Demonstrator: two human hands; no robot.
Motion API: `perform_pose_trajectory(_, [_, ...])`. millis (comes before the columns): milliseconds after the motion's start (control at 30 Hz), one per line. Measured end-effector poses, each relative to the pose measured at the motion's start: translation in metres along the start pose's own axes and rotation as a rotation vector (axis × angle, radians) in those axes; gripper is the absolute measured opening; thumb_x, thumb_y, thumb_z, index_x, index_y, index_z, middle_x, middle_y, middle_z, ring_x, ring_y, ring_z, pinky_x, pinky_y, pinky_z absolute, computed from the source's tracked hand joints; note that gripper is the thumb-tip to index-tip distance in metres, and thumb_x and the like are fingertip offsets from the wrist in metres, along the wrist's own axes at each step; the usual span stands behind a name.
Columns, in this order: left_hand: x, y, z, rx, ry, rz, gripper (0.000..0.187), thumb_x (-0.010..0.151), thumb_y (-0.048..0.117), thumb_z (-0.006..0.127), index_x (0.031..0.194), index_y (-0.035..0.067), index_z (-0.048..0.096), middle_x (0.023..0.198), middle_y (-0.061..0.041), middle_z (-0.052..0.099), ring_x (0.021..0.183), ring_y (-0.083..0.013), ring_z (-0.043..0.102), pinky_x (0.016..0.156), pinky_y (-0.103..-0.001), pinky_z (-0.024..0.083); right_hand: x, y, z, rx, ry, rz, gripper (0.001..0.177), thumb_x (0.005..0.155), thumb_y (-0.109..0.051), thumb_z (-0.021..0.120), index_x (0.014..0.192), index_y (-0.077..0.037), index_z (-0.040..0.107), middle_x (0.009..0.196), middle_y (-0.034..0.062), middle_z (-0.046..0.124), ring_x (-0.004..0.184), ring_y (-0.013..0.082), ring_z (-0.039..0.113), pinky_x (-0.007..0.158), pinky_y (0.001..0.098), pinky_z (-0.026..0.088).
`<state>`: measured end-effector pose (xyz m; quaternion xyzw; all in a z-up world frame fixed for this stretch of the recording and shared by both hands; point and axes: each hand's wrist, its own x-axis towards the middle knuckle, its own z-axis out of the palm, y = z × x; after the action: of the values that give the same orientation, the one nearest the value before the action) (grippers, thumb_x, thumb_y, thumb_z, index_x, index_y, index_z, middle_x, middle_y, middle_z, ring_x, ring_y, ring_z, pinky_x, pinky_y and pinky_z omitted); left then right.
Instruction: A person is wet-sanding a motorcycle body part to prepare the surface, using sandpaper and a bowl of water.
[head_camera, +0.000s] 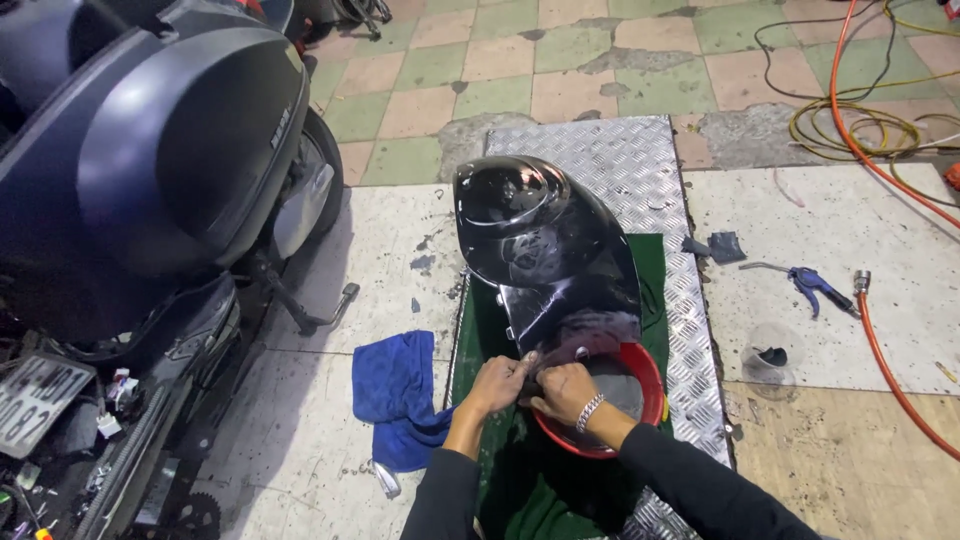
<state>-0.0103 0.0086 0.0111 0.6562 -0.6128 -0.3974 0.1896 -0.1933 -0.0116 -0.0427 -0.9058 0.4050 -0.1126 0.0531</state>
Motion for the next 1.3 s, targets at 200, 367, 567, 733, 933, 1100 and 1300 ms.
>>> perform_pose_trajectory(200, [0.011,-0.020,0.009,-0.016,0.012,-0.003,0.071,0.100,0.062,0.053,0.054,0.007,0.057,0.056,-0.016,0.059,0.064,-0.0364,0.063,0.063,-0.043,0.046,0.007,0.000,-0.028,-0.021,-0.124,-0.071,0.024,0.075,-0.045,0.071,0.074,-0.021,0.071,0.069,-0.0012,0.073,0.070,0.0215,0.075,0.063,0.0355,0.057])
perform_pose_trajectory(367, [0.009,-0.015,0.006,-0.017,0.007,-0.003,0.072,0.100,0.062,0.053,0.058,0.004,0.060,0.061,-0.021,0.062,0.069,-0.0422,0.064,0.067,-0.046,0.047,0.014,0.000,-0.031,-0.087,-0.160,-0.074,0.028,0.074,-0.051,0.070,0.074,-0.022,0.072,0.068,-0.0007,0.074,0.071,0.0220,0.076,0.065,0.0358,0.057])
perform_pose_trajectory(567, [-0.004,-0.003,0.005,-0.014,0.016,0.006,0.070,0.101,0.059,0.052,0.054,0.006,0.056,0.054,-0.016,0.056,0.061,-0.0337,0.060,0.062,-0.043,0.044,0.004,-0.002,-0.008,-0.104,-0.111,-0.036,0.034,0.072,-0.057,0.069,0.074,-0.024,0.073,0.067,-0.0017,0.073,0.068,0.0212,0.075,0.065,0.0344,0.055])
perform_pose_trajectory(733, [-0.002,-0.003,0.003,-0.041,0.016,0.013,0.069,0.102,0.056,0.051,0.053,0.007,0.050,0.051,-0.010,0.052,0.057,-0.0275,0.056,0.059,-0.039,0.043,0.007,0.003,0.002,-0.030,-0.083,-0.007,0.030,0.072,-0.052,0.072,0.073,-0.022,0.072,0.067,-0.0007,0.073,0.069,0.0231,0.076,0.064,0.0346,0.055])
perform_pose_trajectory(933, [-0.003,0.000,-0.001,-0.044,0.019,0.019,0.072,0.102,0.058,0.050,0.052,0.007,0.049,0.050,-0.013,0.051,0.056,-0.0309,0.052,0.058,-0.040,0.041,0.010,0.002,-0.017,0.023,-0.135,-0.023,0.030,0.073,-0.050,0.070,0.075,-0.020,0.072,0.069,0.0027,0.074,0.072,0.0261,0.076,0.065,0.0377,0.056])
perform_pose_trajectory(1100, [-0.002,0.004,-0.001,-0.022,0.025,0.017,0.073,0.101,0.059,0.051,0.052,0.006,0.050,0.051,-0.014,0.053,0.057,-0.0308,0.055,0.058,-0.040,0.042,0.011,-0.002,-0.021,-0.076,-0.125,-0.006,0.031,0.073,-0.052,0.070,0.072,-0.022,0.073,0.066,0.0000,0.073,0.070,0.0239,0.076,0.065,0.0365,0.056])
perform_pose_trajectory(1300, [-0.010,0.019,-0.006,-0.024,0.019,0.018,0.072,0.101,0.058,0.051,0.050,0.008,0.048,0.047,-0.012,0.048,0.052,-0.0325,0.051,0.057,-0.040,0.041,0.009,-0.001,-0.017,0.013,-0.105,0.018,0.033,0.071,-0.051,0.073,0.069,-0.018,0.071,0.064,0.0044,0.072,0.067,0.0273,0.076,0.062,0.0378,0.055])
